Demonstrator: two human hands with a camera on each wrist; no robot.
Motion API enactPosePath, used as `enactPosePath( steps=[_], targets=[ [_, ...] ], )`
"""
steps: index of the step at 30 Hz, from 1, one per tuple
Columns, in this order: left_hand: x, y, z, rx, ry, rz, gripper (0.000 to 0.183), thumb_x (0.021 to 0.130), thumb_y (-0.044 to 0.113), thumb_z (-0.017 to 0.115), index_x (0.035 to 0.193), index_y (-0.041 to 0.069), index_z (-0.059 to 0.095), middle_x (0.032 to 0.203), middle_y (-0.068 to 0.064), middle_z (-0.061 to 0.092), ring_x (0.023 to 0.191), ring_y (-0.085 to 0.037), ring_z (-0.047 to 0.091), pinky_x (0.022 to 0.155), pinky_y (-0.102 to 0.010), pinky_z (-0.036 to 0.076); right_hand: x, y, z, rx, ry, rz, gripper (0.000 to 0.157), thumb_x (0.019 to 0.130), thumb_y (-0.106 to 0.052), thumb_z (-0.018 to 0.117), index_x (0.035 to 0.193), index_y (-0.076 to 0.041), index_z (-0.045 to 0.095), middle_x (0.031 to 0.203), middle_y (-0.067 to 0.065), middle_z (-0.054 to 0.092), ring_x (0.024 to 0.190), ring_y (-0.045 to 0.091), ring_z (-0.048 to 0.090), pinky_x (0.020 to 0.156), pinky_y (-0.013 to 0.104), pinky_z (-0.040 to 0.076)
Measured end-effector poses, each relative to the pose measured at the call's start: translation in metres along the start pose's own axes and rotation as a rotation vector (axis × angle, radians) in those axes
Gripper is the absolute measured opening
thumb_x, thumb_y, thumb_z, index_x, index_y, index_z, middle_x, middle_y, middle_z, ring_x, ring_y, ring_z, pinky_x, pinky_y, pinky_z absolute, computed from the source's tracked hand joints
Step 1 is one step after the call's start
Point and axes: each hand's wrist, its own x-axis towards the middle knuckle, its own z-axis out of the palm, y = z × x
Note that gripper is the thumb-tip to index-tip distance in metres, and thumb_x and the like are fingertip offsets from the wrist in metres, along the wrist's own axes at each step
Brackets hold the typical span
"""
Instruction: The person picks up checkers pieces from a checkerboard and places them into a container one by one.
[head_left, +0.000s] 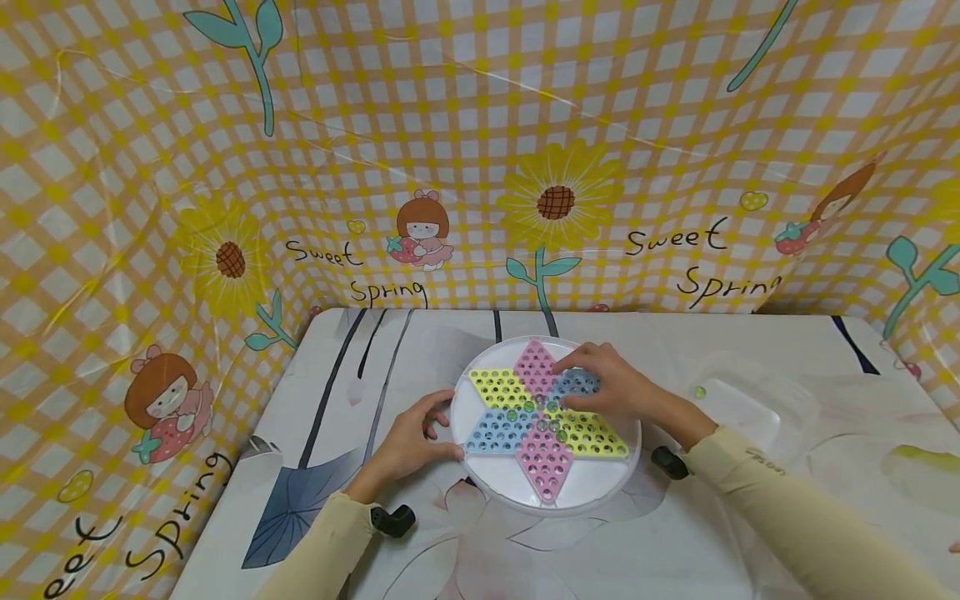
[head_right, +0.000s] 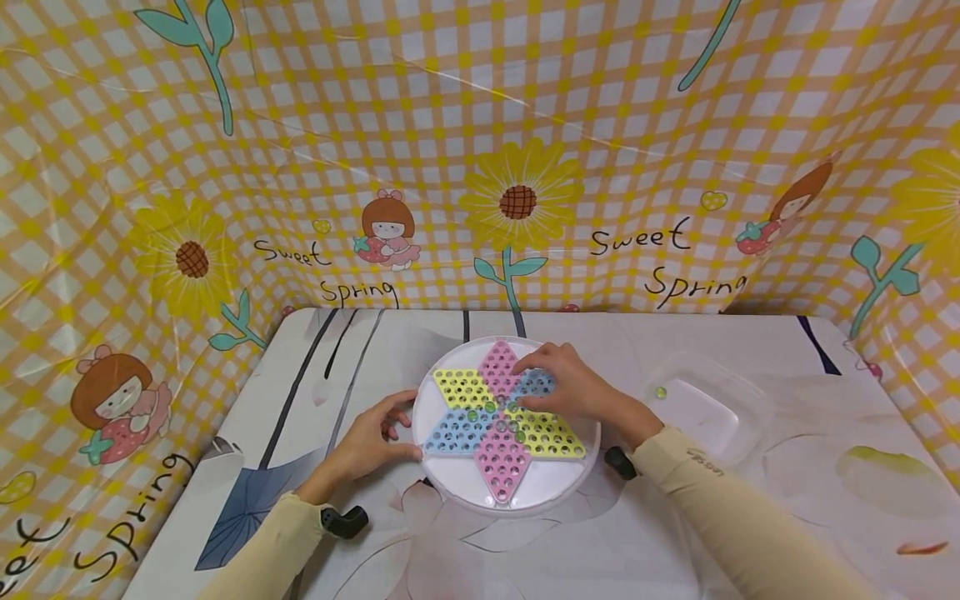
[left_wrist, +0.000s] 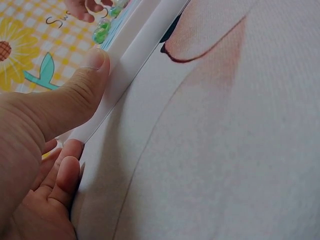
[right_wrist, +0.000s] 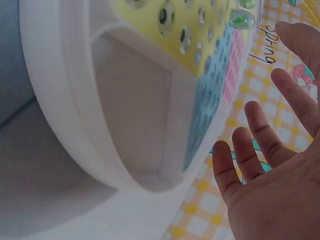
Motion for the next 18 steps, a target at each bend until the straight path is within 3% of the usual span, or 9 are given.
enactPosePath(
  steps=[7, 18],
  targets=[
    [0.000, 0.000, 0.000, 0.004, 0.001, -0.001, 0.091, 0.073, 0.023, 0.095, 0.151, 0.016, 0.049, 0.107, -0.002, 0.062, 0.086, -0.018, 0.054, 0.076, -0.031, 0.047, 0.003, 0.001, 0.011, -0.001, -0.030, 0.047, 0.031, 0.085, -0.031, 0.085, 0.114, -0.024, 0.075, 0.135, 0.015, 0.050, 0.122, 0.037, 0.036, 0.100, 0.063, 0.042],
    [0.000, 0.001, 0.001, 0.010, 0.005, 0.016, 0.092, 0.073, 0.022, 0.095, 0.151, 0.015, 0.049, 0.106, -0.002, 0.062, 0.085, -0.017, 0.054, 0.076, -0.029, 0.047, 0.006, 0.003, 0.022, -0.064, -0.026, 0.068, 0.016, 0.083, -0.032, 0.087, 0.094, -0.031, 0.075, 0.133, 0.011, 0.053, 0.122, 0.039, 0.038, 0.101, 0.066, 0.037]
  ],
)
